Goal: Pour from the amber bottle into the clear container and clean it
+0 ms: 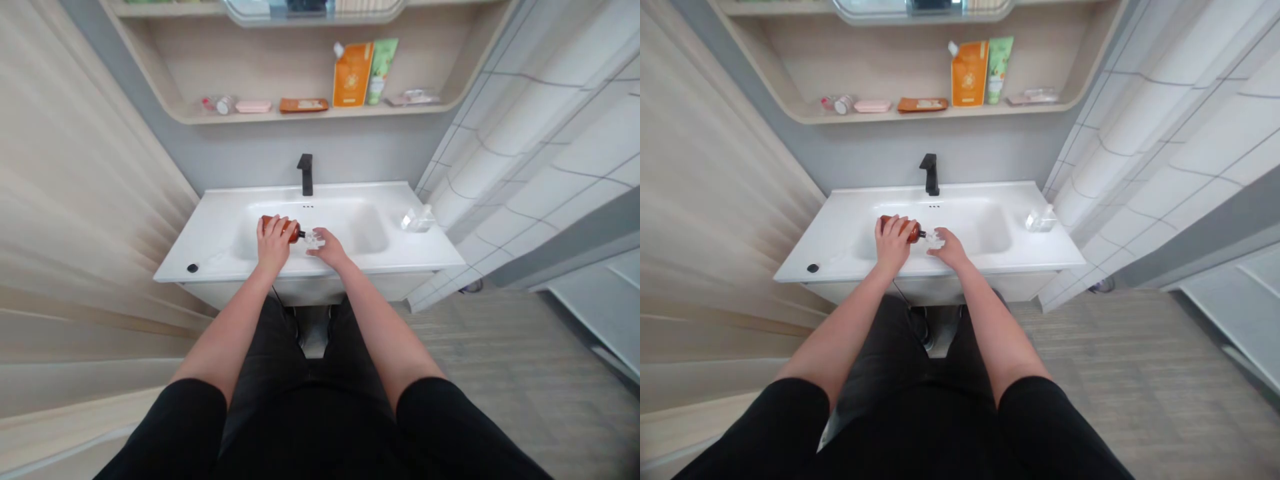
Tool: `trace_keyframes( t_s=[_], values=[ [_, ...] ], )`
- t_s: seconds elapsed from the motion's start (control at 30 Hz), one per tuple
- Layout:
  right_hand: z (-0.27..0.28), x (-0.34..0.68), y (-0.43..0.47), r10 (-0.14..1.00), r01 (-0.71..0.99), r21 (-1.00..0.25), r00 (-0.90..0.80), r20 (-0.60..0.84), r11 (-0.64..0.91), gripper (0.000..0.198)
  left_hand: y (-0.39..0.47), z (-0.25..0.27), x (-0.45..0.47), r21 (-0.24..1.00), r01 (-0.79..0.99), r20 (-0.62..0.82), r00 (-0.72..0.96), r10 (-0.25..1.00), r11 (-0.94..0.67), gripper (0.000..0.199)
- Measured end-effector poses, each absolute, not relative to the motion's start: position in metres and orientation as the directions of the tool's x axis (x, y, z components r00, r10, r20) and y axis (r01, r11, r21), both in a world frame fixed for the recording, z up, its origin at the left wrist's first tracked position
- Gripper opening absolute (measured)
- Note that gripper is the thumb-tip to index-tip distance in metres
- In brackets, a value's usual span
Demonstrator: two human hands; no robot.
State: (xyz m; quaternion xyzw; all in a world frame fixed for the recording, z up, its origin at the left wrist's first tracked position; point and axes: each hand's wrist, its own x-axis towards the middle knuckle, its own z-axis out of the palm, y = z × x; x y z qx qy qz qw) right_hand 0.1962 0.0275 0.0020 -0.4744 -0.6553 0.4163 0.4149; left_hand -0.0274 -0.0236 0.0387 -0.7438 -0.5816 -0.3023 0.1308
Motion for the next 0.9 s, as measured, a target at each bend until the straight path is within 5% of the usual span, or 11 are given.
trace_keyframes(
  t_s=[0.9],
  values=[
    [-0.001,0.197,0.028,0.962,0.29,-0.93,-0.213,0.169,0.227,0.079,-0.024,0.051,-0.029,0.116,0.941,0.582,0.196,0.789,-0.319,0.057]
  ],
)
